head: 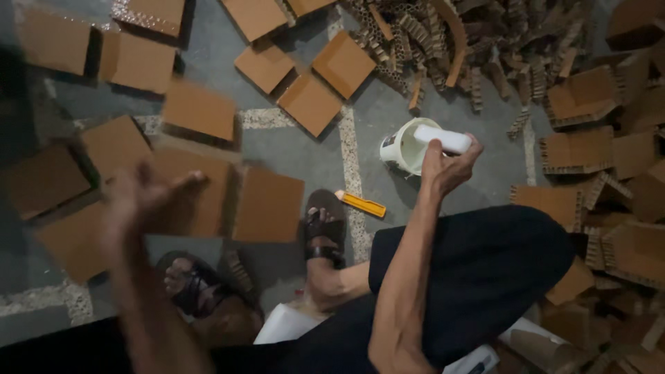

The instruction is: The person sits on the floor and repeatedly applies glue from a white container onto small square cardboard pieces using a roller. The person handles the pieces one at a time, applies glue, and places them on the floor.

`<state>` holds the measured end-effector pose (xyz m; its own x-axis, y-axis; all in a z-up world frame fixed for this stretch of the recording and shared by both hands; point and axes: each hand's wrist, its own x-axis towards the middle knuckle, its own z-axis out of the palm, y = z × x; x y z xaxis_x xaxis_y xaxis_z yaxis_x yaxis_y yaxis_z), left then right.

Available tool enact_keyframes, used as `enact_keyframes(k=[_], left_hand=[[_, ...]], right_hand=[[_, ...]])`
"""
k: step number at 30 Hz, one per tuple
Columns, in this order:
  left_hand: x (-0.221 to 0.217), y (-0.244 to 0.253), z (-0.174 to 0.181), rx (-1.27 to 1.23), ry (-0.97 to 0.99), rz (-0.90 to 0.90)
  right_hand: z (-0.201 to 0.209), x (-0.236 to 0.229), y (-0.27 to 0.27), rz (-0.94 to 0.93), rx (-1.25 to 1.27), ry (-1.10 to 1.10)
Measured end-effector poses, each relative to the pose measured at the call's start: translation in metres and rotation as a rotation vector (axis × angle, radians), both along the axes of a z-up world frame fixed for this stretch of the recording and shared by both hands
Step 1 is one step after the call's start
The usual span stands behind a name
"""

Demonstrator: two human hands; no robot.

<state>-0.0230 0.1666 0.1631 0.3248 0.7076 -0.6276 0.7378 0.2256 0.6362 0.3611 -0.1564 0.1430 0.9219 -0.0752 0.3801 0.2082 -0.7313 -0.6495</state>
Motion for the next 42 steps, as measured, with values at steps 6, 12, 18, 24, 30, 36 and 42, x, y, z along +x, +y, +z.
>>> enact_keyframes(k=[6,12,18,24,30,36,42], left_hand=[[0.006,-0.092,-0.039,-0.117,-0.277,0.396],[0.003,-0.097,-0.087,0.024,-0.450,0.400],[0.011,-0.104,-0.078,0.149,-0.300,0.316],[0.028,-0.107,-0.052,0.221,-0.577,0.303],[0.035,-0.111,-0.052,0.161,-0.442,0.404],[0.038,-0.109,-0.056,0.221,-0.609,0.413],[0.050,-0.107,-0.026,0.204,-0.683,0.441]], right_hand=[[-0.054,0.056,-0.005,-0.198,-0.183,0.314],[-0.070,0.077,0.011,-0.123,-0.367,0.600],[-0.040,0.081,0.003,-0.059,-0.449,0.364],[-0.039,0.084,-0.027,-0.172,-0.179,0.167],[-0.059,0.078,-0.028,-0.115,-0.421,0.409],[0.035,-0.009,-0.002,0.314,0.443,0.782],[0.100,-0.108,0.090,0.803,0.310,0.710]])
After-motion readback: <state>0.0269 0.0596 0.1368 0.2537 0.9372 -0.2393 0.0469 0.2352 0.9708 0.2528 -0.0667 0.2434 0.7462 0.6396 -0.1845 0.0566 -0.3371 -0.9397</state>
